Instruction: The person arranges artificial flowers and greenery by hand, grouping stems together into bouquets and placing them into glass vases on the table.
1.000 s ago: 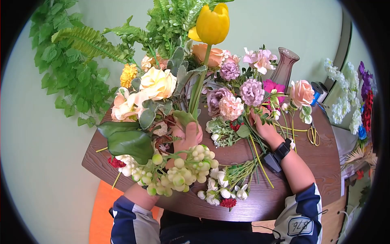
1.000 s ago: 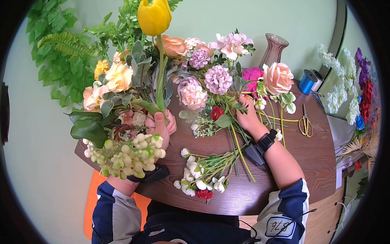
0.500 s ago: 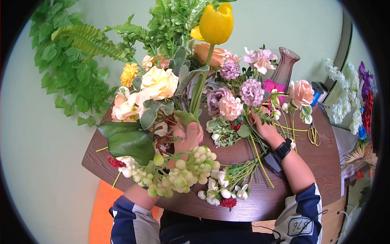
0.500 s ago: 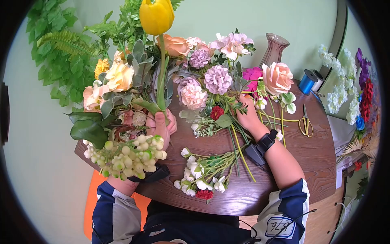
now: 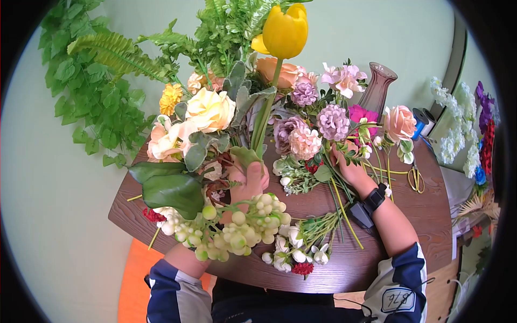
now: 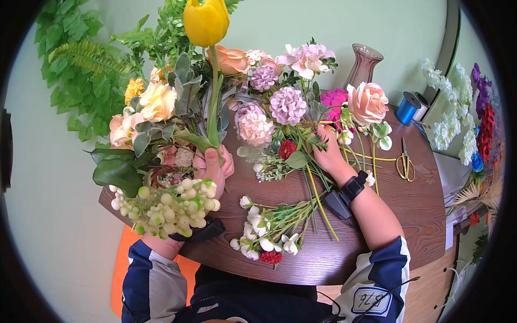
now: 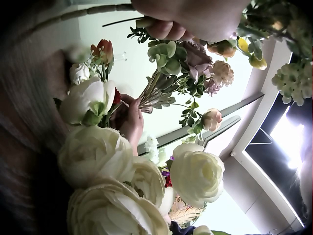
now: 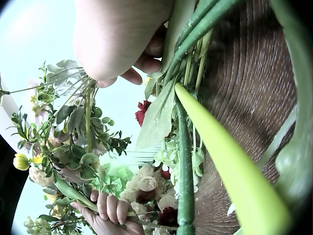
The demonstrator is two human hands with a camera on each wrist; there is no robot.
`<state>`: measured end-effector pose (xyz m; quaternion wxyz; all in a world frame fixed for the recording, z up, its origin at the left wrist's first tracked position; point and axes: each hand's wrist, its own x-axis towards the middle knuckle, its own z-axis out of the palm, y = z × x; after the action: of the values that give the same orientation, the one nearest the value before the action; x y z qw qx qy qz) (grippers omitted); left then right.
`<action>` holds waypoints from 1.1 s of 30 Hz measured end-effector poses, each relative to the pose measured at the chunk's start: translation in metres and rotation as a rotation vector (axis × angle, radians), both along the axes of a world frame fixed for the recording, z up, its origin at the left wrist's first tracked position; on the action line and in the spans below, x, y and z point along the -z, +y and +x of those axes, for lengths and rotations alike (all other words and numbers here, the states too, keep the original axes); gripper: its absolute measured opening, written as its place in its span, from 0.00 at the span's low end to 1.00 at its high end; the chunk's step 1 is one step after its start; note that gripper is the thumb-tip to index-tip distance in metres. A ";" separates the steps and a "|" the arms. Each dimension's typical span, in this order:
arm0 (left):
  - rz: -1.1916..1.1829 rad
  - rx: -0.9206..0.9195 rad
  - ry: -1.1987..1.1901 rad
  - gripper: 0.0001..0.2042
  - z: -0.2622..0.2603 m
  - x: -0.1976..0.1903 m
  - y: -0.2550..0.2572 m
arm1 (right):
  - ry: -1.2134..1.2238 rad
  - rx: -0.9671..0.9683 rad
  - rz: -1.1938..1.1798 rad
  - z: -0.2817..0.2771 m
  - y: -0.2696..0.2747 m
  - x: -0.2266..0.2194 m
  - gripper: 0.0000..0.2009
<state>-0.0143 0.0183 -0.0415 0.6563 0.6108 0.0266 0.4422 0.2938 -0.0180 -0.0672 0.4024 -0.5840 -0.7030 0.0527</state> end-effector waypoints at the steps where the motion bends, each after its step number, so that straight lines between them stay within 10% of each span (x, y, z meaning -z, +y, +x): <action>1: -0.001 -0.007 0.003 0.17 -0.001 0.000 0.000 | 0.002 0.008 -0.017 0.000 0.000 0.000 0.12; 33: -0.035 -0.231 0.107 0.17 -0.004 0.007 -0.007 | 0.113 -0.174 0.162 -0.027 -0.015 -0.035 0.09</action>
<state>-0.0180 0.0108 -0.0488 0.6090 0.6150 0.1395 0.4811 0.2671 -0.0331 -0.0318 0.4811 -0.4824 -0.7293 0.0634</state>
